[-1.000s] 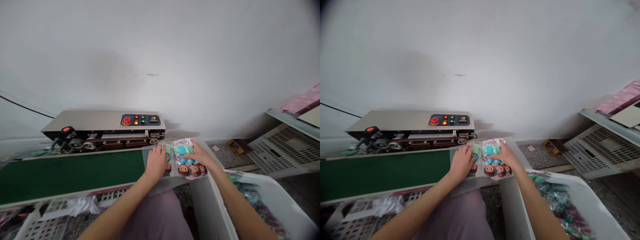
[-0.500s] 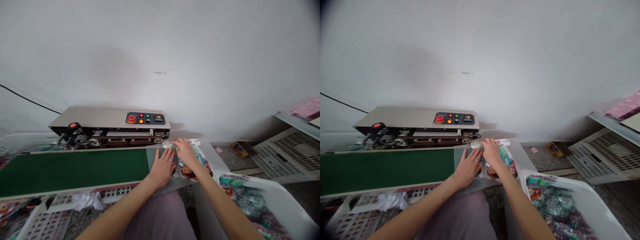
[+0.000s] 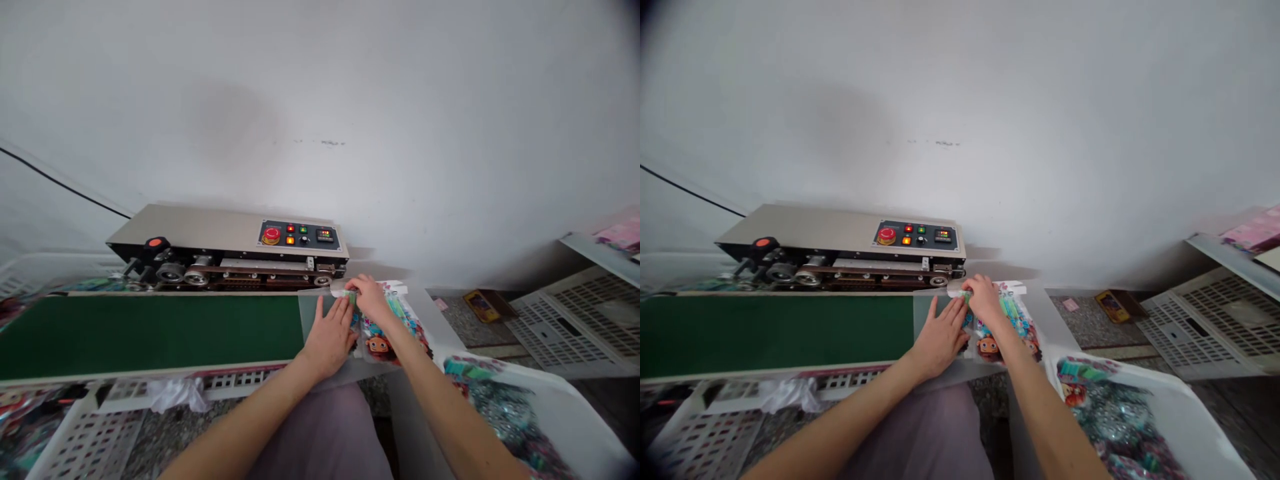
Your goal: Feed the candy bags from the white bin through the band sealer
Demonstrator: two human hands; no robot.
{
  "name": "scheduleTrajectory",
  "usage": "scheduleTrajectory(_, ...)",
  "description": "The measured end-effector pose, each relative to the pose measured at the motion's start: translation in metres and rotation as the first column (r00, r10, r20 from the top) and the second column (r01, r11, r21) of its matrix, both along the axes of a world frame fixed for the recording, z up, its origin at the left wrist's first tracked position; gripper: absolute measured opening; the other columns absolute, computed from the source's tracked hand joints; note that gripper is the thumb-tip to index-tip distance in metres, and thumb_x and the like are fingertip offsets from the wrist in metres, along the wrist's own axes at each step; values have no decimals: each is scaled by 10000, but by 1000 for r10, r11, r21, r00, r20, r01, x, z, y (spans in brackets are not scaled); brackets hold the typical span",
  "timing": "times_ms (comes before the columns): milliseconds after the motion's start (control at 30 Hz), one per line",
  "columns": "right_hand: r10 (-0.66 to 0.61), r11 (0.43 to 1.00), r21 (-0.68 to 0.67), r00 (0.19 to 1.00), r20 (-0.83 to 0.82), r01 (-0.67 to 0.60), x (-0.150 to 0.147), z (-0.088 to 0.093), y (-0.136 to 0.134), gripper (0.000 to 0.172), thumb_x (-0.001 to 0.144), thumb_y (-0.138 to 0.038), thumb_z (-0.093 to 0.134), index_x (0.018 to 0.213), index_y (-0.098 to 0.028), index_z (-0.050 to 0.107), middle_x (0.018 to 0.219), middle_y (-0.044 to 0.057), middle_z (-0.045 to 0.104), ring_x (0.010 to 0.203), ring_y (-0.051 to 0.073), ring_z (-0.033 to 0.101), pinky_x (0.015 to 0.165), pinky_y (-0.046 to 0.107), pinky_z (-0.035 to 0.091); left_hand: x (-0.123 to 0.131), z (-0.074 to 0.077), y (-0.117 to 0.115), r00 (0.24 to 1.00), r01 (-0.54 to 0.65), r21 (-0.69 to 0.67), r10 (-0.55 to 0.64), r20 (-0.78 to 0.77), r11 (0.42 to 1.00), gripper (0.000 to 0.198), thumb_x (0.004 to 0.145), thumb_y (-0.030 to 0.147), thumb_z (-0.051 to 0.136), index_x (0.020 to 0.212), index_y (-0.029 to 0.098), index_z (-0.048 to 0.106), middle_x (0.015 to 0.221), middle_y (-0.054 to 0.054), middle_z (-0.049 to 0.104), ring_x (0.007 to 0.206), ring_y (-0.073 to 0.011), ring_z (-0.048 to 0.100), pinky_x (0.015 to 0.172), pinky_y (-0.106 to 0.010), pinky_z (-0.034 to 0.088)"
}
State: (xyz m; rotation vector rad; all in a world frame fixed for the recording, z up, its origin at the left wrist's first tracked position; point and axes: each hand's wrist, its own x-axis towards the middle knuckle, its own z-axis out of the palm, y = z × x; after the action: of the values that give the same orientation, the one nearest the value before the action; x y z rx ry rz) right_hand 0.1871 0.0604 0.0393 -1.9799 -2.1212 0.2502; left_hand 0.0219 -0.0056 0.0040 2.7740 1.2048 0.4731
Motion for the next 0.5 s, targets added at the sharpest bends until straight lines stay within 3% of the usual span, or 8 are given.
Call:
scheduleTrajectory(367,-27,999,-30,999,23,28,-2,-2,0,406,766,-13,481,937,-248,765,1015,47,696,1034,218,543,831,323,338,2,7,-3,999,-17,-50,15,-38,999,604,1053,448,262,1540,103,355,1614,-156,336,1503,-287,298,1203,-680,158)
scheduleTrajectory(500,-13,1000,-11,999,39,13,-5,10,-4,402,799,-15,458,905,-247,769,1003,36,712,1022,214,559,881,336,354,3,8,-5,999,-29,-49,27,-38,998,592,1046,448,298,1533,120,377,1607,-148,360,1494,-295,317,1205,-687,145)
